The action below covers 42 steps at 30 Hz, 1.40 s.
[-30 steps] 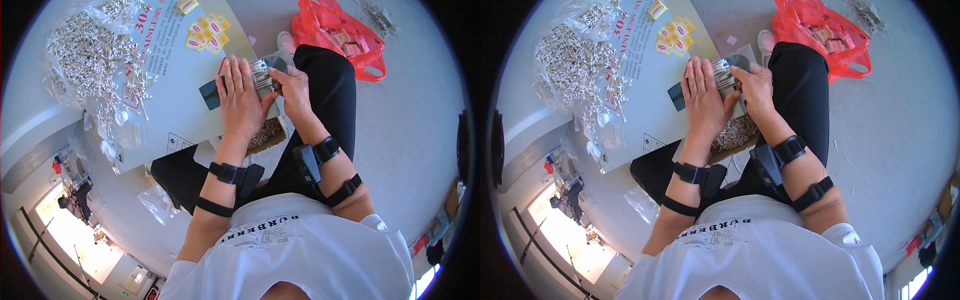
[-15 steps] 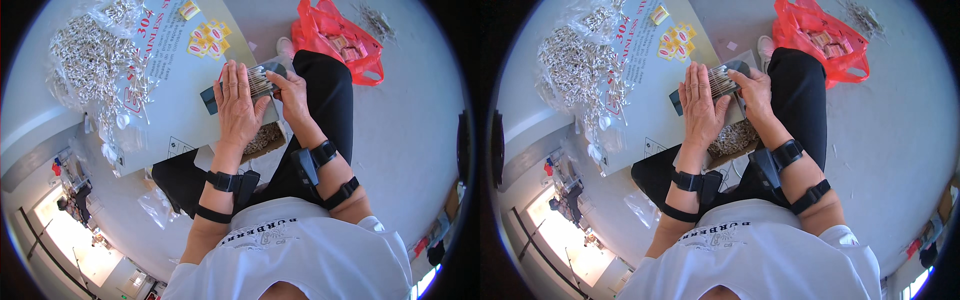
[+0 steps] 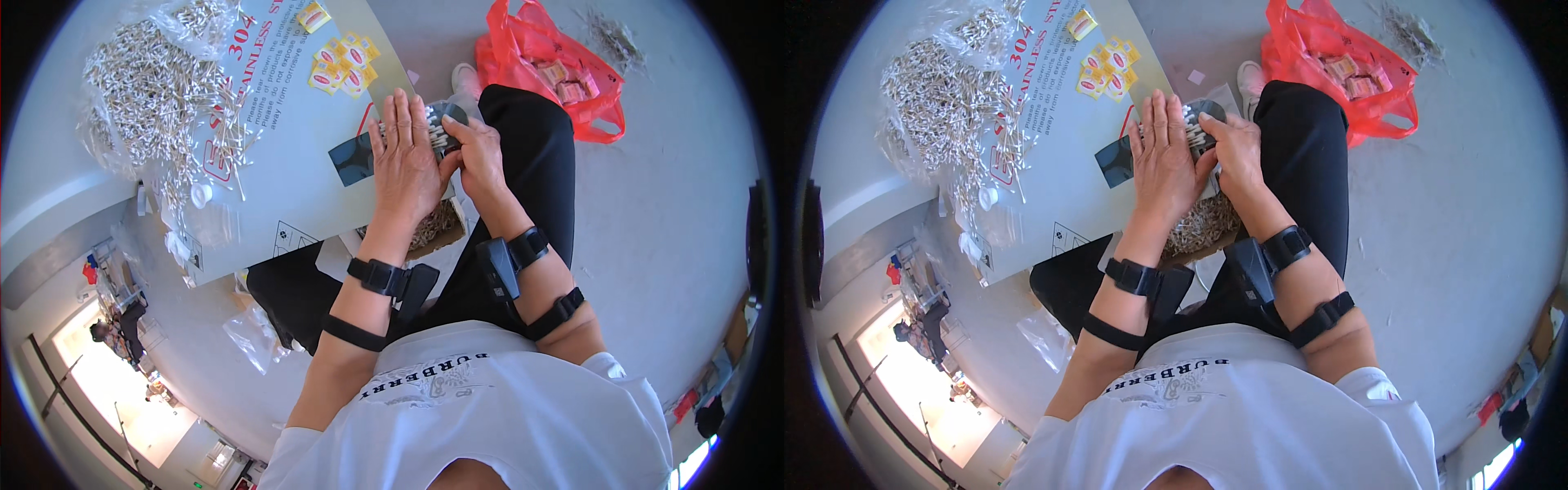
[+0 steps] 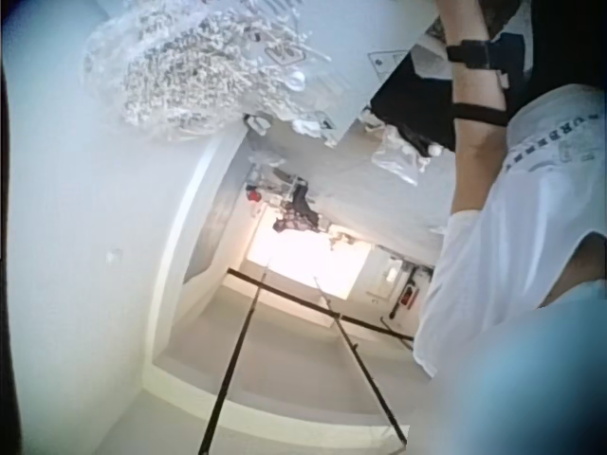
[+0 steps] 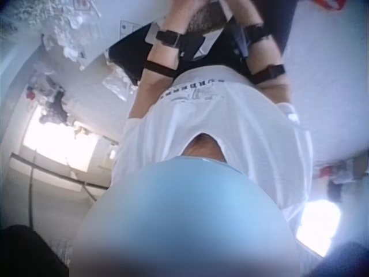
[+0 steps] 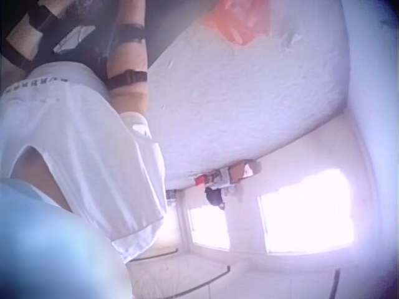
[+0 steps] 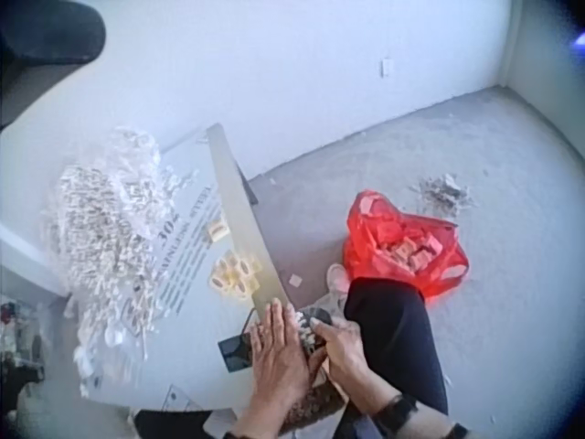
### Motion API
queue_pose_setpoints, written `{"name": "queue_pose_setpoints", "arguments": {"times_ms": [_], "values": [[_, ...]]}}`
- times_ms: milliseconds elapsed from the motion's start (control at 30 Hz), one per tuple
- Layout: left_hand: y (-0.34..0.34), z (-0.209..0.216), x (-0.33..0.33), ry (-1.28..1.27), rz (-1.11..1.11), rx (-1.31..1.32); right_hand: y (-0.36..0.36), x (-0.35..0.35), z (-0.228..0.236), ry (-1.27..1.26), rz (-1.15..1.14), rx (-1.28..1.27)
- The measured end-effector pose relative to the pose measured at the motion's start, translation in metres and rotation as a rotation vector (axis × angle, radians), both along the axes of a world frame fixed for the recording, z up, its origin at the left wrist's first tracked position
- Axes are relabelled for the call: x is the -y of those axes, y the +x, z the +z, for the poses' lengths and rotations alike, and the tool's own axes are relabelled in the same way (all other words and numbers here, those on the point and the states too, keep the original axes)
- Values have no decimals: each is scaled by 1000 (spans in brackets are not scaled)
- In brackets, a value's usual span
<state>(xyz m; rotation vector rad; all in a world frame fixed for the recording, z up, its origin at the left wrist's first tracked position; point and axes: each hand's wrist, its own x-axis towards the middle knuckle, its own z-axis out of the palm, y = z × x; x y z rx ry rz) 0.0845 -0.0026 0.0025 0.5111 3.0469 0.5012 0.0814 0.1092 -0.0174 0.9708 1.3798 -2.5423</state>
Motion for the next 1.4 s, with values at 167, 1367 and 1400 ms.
{"name": "queue_pose_setpoints", "arguments": {"times_ms": [167, 1367, 1400], "values": [[5, -11, 19, 508, 96, -95, -3, 0, -4, -53, 31, 96], [4, 3, 23, -56, -127, 16, -10, 11, -15, 13, -28, -105], [5, 3, 23, -56, -127, 11, -9, 10, -17, 52, -11, -117]]}}
